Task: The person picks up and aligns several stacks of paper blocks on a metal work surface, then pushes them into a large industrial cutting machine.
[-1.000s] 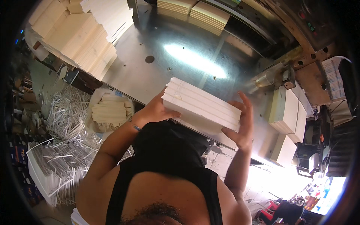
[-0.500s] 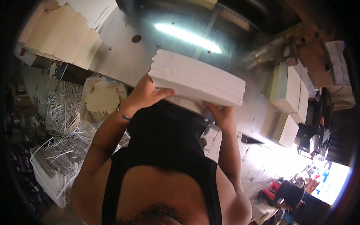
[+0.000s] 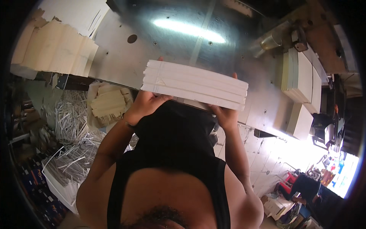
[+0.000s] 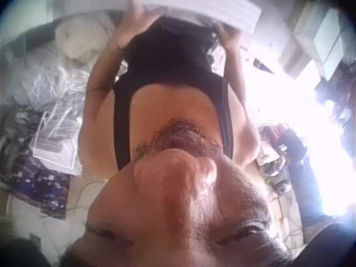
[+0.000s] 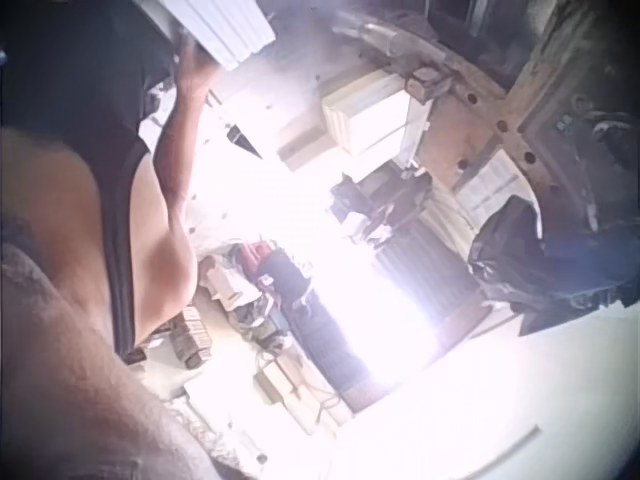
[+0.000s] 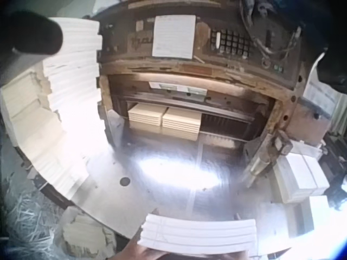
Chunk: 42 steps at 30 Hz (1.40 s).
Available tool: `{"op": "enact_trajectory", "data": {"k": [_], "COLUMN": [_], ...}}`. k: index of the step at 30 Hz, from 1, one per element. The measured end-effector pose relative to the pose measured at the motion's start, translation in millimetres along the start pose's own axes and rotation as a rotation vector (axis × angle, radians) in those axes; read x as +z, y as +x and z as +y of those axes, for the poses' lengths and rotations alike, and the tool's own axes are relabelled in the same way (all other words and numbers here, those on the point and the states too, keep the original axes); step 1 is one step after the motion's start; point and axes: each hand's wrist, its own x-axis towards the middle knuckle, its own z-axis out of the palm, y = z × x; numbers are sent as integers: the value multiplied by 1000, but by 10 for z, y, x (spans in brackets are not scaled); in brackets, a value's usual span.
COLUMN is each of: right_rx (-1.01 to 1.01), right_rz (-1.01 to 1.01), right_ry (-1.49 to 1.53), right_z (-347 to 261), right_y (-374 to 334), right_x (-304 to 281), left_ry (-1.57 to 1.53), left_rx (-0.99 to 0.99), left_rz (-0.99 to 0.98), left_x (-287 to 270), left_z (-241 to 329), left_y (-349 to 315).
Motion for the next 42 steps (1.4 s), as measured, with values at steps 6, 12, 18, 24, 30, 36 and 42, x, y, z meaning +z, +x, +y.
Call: {"op": "enact_trajectory", "data": {"k": [6,12,18,24,30,36,42], "right_rx": [326,249,359,240,292,243,250], "right_rz": [-35,-34,-265,-179,-186,-170,-143], "right_ry": [385,271,124,-12,7,-22,-1], "right_z": [90,8,104,119,-67,-5,-131], "right_y": [-254,-72,59,90,125,64,83], "right_x": [58,18,-79,-84,-49,-68,-99], "left_ry": [-115,82,261,193,253,165,273], "left_rx": [15,-47,160,56,85,-39,83], "left_rz": [79,-11,-4,-2,-65,-66,-89], "left_x": [119,-19,-47,-35,-53,-38,-77], "left_z": [24,15,-99,86,60,100,21], "left_y": [-71,-22,118,183,132,125,166]}}
